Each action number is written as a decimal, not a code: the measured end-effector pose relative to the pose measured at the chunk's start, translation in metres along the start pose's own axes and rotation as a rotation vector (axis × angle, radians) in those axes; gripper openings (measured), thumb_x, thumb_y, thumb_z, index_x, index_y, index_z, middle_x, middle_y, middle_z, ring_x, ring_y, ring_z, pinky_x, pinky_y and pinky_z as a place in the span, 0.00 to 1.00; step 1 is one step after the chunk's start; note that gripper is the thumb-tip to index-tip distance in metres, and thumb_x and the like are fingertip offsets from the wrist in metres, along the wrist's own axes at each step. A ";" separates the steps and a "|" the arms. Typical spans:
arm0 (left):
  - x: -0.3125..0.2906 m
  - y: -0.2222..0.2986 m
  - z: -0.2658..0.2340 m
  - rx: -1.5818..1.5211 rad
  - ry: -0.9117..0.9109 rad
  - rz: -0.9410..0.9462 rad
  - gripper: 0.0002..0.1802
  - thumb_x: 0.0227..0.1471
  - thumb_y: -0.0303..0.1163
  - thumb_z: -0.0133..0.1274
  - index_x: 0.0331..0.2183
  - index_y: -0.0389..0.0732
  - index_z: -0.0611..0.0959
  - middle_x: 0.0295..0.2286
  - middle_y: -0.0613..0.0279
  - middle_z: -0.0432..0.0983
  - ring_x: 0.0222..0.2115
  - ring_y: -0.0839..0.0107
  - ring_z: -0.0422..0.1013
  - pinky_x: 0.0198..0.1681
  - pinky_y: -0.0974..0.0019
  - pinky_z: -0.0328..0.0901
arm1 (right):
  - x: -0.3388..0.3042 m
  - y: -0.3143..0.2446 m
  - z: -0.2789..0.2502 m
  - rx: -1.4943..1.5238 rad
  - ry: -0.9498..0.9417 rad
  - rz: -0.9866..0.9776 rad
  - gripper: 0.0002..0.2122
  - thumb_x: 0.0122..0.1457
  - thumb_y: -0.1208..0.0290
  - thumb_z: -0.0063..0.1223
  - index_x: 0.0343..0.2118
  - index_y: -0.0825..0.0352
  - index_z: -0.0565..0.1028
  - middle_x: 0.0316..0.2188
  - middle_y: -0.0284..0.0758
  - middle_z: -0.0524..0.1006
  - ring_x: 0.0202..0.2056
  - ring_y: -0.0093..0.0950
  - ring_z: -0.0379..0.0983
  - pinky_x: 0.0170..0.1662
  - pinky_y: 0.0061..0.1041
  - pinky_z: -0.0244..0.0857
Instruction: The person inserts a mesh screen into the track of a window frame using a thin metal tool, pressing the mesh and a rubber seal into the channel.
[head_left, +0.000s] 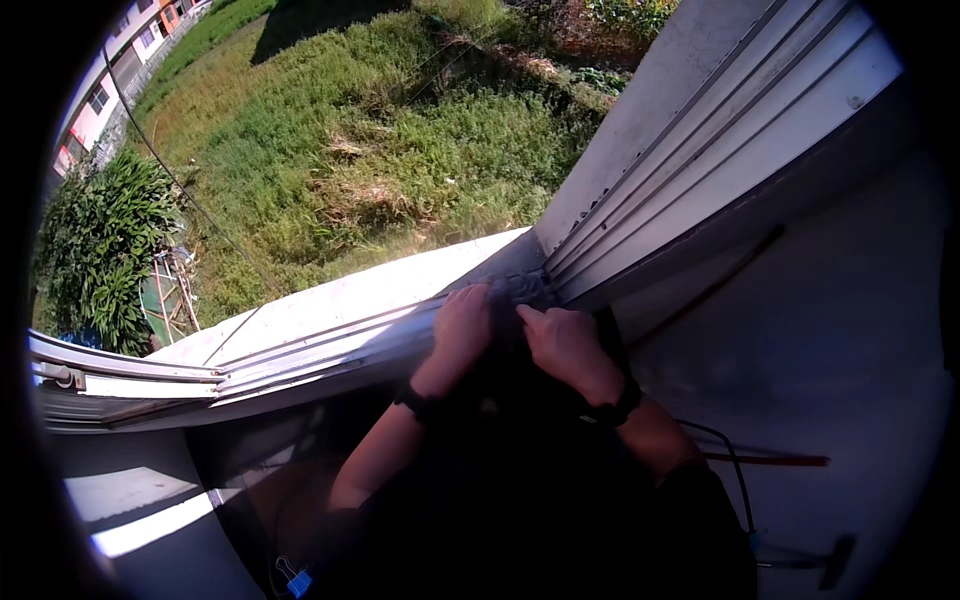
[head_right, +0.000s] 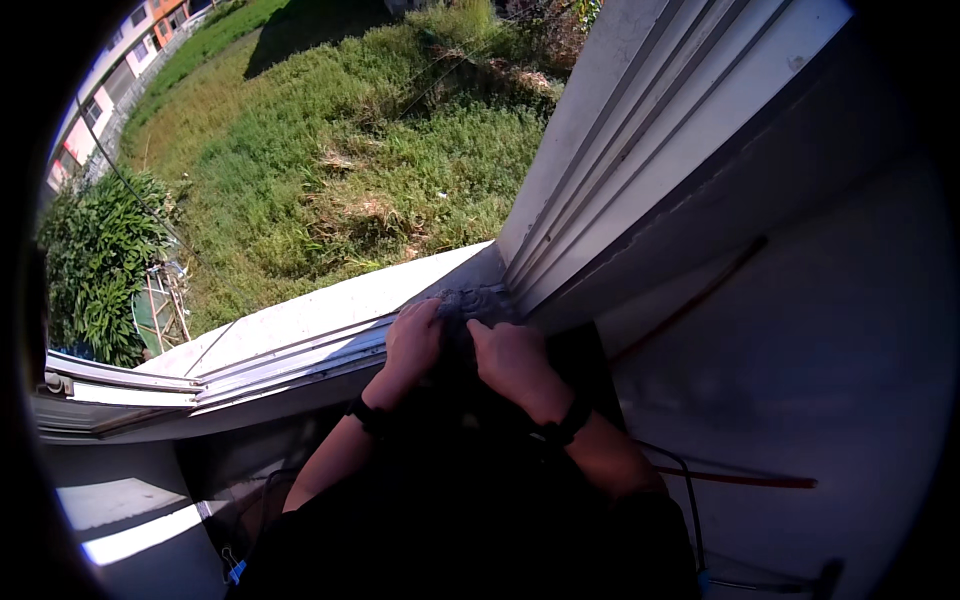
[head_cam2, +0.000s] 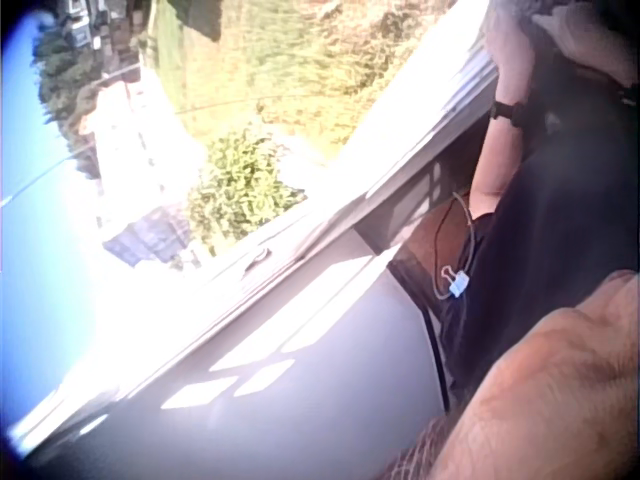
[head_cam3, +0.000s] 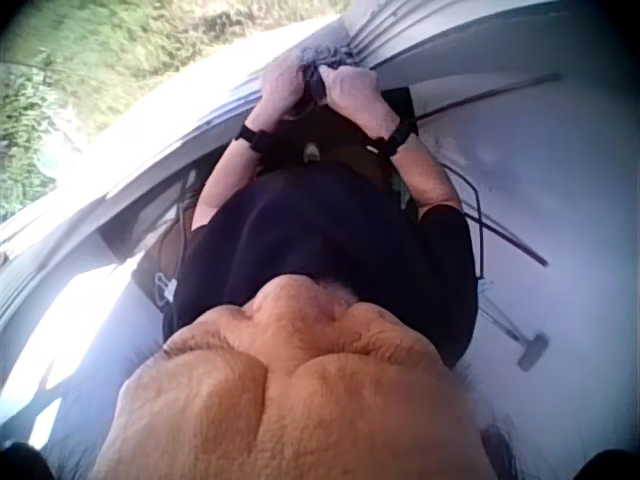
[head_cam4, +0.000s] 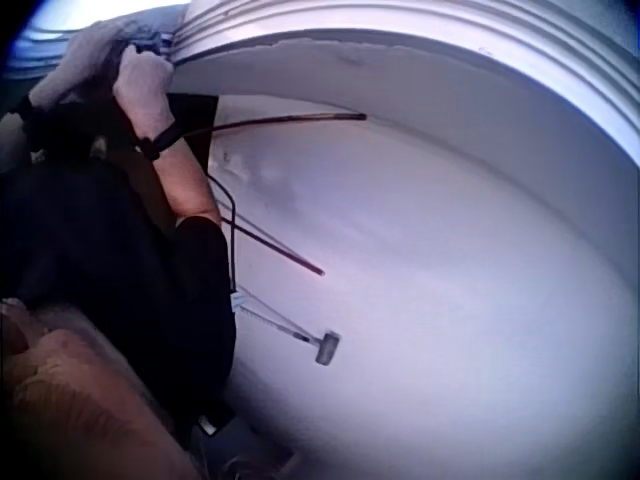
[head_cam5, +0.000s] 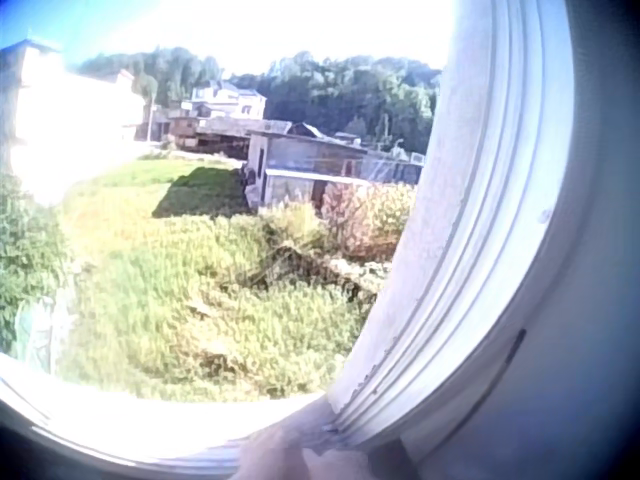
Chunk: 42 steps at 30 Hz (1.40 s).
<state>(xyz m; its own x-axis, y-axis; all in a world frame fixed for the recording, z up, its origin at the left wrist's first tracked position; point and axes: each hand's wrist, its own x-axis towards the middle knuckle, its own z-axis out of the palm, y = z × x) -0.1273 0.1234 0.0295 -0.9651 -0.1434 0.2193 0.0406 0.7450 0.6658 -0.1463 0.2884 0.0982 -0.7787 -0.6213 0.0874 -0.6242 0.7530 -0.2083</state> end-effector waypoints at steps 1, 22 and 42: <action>-0.011 0.000 -0.009 -0.110 0.039 -0.046 0.10 0.49 0.32 0.47 0.35 0.39 0.76 0.33 0.51 0.75 0.38 0.53 0.71 0.41 0.55 0.66 | -0.013 0.004 0.000 0.138 0.041 0.025 0.09 0.54 0.71 0.51 0.38 0.63 0.77 0.23 0.40 0.77 0.25 0.36 0.76 0.27 0.33 0.68; -0.030 0.034 -0.007 0.323 -0.209 0.226 0.14 0.44 0.39 0.58 0.28 0.39 0.76 0.32 0.52 0.66 0.35 0.53 0.68 0.30 0.53 0.66 | -0.111 -0.011 0.046 0.533 0.200 0.619 0.14 0.56 0.69 0.52 0.45 0.63 0.75 0.30 0.42 0.78 0.32 0.38 0.76 0.36 0.32 0.70; -0.068 0.036 -0.113 0.009 0.008 0.205 0.08 0.48 0.21 0.51 0.33 0.34 0.81 0.49 0.52 0.65 0.43 0.62 0.67 0.44 0.62 0.64 | -0.123 0.009 0.052 1.451 -0.284 0.538 0.17 0.57 0.71 0.53 0.51 0.62 0.72 0.37 0.32 0.77 0.37 0.18 0.71 0.42 0.19 0.66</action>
<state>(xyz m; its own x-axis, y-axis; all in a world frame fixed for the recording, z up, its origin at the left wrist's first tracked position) -0.0306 0.0860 0.1188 -0.9348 0.0068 0.3551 0.2337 0.7647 0.6005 -0.0530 0.3606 0.0346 -0.7393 -0.5046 -0.4459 0.4322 0.1522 -0.8888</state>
